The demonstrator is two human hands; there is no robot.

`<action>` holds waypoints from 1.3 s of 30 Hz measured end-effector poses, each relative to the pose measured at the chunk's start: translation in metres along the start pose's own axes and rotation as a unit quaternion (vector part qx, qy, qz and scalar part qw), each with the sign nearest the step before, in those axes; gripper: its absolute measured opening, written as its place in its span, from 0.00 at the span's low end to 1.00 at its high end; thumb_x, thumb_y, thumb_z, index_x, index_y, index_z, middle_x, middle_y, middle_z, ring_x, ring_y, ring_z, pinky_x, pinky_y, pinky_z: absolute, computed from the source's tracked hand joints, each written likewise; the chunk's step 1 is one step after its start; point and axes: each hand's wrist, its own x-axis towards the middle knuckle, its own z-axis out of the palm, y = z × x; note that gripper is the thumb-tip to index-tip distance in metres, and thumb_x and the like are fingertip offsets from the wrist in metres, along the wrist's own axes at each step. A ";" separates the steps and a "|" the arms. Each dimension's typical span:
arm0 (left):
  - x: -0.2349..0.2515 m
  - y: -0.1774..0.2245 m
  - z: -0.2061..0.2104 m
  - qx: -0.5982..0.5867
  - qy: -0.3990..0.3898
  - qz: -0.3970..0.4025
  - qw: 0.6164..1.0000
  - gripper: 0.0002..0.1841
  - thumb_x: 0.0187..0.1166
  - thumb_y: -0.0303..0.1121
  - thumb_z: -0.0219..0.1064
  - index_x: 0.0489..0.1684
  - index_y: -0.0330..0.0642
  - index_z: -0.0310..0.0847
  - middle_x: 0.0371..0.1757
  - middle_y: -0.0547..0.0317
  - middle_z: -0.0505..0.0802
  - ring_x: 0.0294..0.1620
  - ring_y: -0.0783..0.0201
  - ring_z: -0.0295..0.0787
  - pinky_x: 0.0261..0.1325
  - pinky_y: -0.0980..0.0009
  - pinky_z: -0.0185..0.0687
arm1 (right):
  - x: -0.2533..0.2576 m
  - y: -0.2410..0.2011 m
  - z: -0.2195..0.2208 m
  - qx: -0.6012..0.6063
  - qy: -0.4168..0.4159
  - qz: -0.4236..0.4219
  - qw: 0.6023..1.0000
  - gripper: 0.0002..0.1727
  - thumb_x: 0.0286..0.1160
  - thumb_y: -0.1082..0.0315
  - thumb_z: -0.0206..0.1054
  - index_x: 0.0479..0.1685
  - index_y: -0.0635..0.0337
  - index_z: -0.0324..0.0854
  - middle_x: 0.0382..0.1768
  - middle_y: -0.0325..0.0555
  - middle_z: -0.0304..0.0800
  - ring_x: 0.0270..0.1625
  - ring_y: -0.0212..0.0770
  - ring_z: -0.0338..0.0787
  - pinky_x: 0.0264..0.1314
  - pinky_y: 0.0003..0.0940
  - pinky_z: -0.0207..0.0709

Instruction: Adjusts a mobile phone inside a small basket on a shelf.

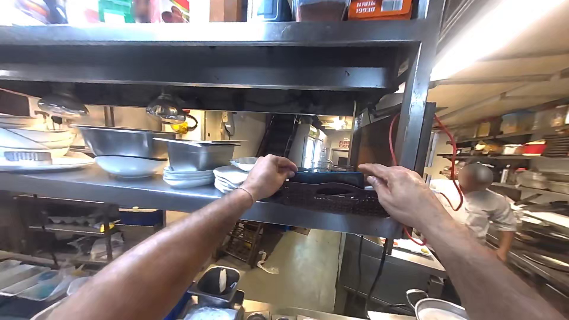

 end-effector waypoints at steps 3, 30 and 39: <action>0.005 0.010 0.000 0.015 0.015 -0.008 1.000 0.09 0.84 0.33 0.67 0.54 0.47 0.92 0.50 0.58 0.97 0.52 0.62 0.94 0.63 0.53 0.86 | 0.001 -0.006 -0.002 0.004 -0.010 0.008 1.000 0.20 0.91 0.65 0.54 0.74 0.48 0.82 0.49 0.50 0.95 0.50 0.55 0.93 0.59 0.62 0.80; 0.067 0.063 -0.007 0.067 0.034 0.035 0.997 0.14 0.80 0.33 0.70 0.62 0.48 0.87 0.50 0.52 0.96 0.54 0.53 0.94 0.61 0.45 0.86 | 0.030 0.009 0.024 0.067 0.030 0.020 0.997 0.34 0.77 0.48 0.70 0.81 0.53 0.74 0.61 0.53 0.89 0.59 0.51 0.91 0.65 0.56 0.83; 0.065 0.060 -0.008 0.065 0.032 0.025 0.997 0.15 0.79 0.33 0.71 0.63 0.49 0.86 0.47 0.55 0.97 0.51 0.55 0.95 0.59 0.46 0.87 | 0.014 0.007 0.013 0.055 0.071 0.001 0.996 0.27 0.84 0.56 0.65 0.79 0.55 0.76 0.60 0.50 0.91 0.59 0.49 0.93 0.66 0.53 0.85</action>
